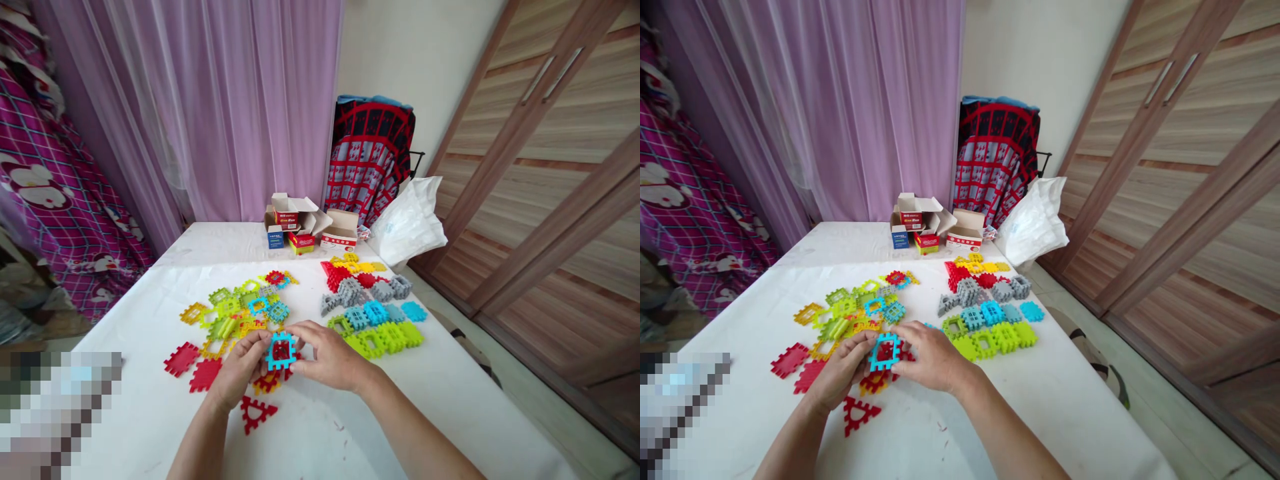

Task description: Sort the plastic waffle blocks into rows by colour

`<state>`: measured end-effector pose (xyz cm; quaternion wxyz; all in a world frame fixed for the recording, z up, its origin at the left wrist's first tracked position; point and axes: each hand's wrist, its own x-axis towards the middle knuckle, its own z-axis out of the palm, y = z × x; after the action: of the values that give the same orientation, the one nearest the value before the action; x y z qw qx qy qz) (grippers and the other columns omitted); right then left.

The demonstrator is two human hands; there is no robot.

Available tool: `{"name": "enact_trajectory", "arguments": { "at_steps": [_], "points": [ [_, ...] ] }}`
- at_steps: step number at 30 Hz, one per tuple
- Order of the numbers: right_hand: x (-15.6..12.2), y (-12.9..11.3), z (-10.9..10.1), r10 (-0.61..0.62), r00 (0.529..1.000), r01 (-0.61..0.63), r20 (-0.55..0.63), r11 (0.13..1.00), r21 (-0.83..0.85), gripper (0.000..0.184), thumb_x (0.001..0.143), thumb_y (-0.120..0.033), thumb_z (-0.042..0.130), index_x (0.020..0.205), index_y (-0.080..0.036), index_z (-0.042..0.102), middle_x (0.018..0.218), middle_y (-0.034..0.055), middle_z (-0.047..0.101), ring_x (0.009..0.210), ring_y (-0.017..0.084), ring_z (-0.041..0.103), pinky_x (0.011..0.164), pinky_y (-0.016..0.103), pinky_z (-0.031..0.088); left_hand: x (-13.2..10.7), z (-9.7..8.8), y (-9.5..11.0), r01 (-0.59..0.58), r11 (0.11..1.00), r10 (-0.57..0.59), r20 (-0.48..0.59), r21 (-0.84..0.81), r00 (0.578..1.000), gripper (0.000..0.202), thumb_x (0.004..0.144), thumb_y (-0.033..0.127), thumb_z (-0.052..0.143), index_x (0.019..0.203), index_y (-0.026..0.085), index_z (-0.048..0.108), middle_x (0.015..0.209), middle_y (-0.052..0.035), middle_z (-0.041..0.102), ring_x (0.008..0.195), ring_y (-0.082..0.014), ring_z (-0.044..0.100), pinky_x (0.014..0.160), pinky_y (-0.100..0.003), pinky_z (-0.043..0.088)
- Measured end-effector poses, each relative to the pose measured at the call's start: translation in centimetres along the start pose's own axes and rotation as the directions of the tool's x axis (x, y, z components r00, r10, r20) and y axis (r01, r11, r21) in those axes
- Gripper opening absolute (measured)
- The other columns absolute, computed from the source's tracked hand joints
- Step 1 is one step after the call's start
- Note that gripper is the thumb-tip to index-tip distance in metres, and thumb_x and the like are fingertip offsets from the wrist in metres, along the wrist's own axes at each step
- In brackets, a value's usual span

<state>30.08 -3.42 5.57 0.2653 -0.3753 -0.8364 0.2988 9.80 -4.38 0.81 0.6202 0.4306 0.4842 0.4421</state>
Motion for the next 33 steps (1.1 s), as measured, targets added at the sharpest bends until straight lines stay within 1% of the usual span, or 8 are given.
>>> {"name": "enact_trajectory", "arguments": {
  "at_steps": [4,10,13,17,21,25,30,33],
  "points": [
    [0.0,-0.3,1.1,0.063,0.993,-0.074,-0.096,0.991,-0.116,0.045,0.072,-0.027,0.072,0.116,-0.024,0.060,0.110,0.0039,0.063,0.089,0.017,0.061,0.084,0.031,0.047,-0.1,0.4,0.2,-0.003,1.000,0.003,-0.031,0.011,1.000,0.050,0.067,0.066,0.064,0.084,0.019,0.057,0.042,0.0094,0.047,0.034,-0.0036,0.029,0.038,-0.016,0.017],
    [-0.1,0.7,3.1,0.190,0.922,-0.263,-0.338,0.947,-0.183,0.043,0.070,-0.034,0.074,0.108,-0.023,0.057,0.102,0.0051,0.063,0.087,0.020,0.060,0.080,0.032,0.047,0.3,0.5,0.0,-0.024,0.997,0.025,-0.016,0.072,1.000,0.061,0.064,0.065,0.068,0.098,0.016,0.060,0.041,0.0080,0.050,0.032,-0.0036,0.025,0.037,-0.017,0.015],
    [-0.4,1.1,3.1,0.159,0.939,-0.226,-0.304,0.953,-0.201,0.040,0.072,-0.035,0.073,0.106,-0.022,0.057,0.103,0.0054,0.063,0.092,0.021,0.060,0.081,0.033,0.047,0.4,0.5,-0.1,-0.037,0.997,0.041,-0.053,0.065,0.998,0.057,0.063,0.063,0.069,0.095,0.016,0.063,0.040,0.0081,0.049,0.033,-0.0044,0.029,0.037,-0.017,0.017],
    [-0.6,1.2,1.1,0.050,0.978,-0.098,-0.202,0.967,-0.237,0.042,0.077,-0.031,0.069,0.117,-0.025,0.057,0.117,0.0052,0.059,0.107,0.021,0.057,0.092,0.033,0.044,0.1,0.6,0.2,-0.057,0.994,0.062,-0.051,0.089,0.997,0.055,0.065,0.062,0.067,0.095,0.017,0.066,0.039,0.0081,0.047,0.034,-0.0054,0.031,0.037,-0.017,0.019],
    [-0.4,1.0,-1.1,0.007,1.000,-0.014,-0.024,0.953,-0.302,0.058,0.075,-0.032,0.070,0.129,-0.029,0.052,0.127,0.0035,0.053,0.112,0.020,0.055,0.095,0.030,0.042,-0.3,0.9,0.4,-0.063,0.991,0.064,0.003,0.122,0.998,0.053,0.066,0.061,0.067,0.096,0.017,0.068,0.041,0.0074,0.047,0.035,-0.0061,0.035,0.037,-0.017,0.022],
    [-0.3,0.5,-1.8,-0.023,0.994,0.056,0.111,0.949,-0.311,0.053,0.074,-0.036,0.072,0.124,-0.027,0.056,0.121,0.0039,0.057,0.109,0.020,0.057,0.092,0.029,0.043,-0.3,0.9,0.1,-0.072,0.989,0.061,0.087,0.130,0.994,0.058,0.066,0.062,0.067,0.100,0.015,0.068,0.041,0.0078,0.047,0.034,-0.0058,0.036,0.037,-0.018,0.028],
    [-0.4,0.4,-1.4,-0.051,0.991,0.090,0.122,0.938,-0.336,0.044,0.073,-0.035,0.071,0.113,-0.024,0.058,0.113,0.0050,0.061,0.106,0.021,0.056,0.089,0.031,0.044,-0.3,0.9,-0.1,-0.060,0.989,0.042,0.130,0.136,0.991,0.064,0.063,0.064,0.069,0.105,0.015,0.069,0.046,0.0059,0.051,0.037,-0.0062,0.040,0.040,-0.019,0.033],
    [-1.1,1.5,-2.1,-0.031,0.995,0.061,0.090,0.935,-0.349,0.047,0.071,-0.034,0.071,0.114,-0.023,0.058,0.116,0.0058,0.059,0.107,0.021,0.055,0.093,0.033,0.043,-0.5,0.7,0.4,-0.077,0.986,0.067,0.071,0.151,0.995,0.068,0.063,0.065,0.068,0.112,0.017,0.067,0.057,0.0021,0.060,0.042,-0.0079,0.045,0.040,-0.020,0.032]
  ]
}}
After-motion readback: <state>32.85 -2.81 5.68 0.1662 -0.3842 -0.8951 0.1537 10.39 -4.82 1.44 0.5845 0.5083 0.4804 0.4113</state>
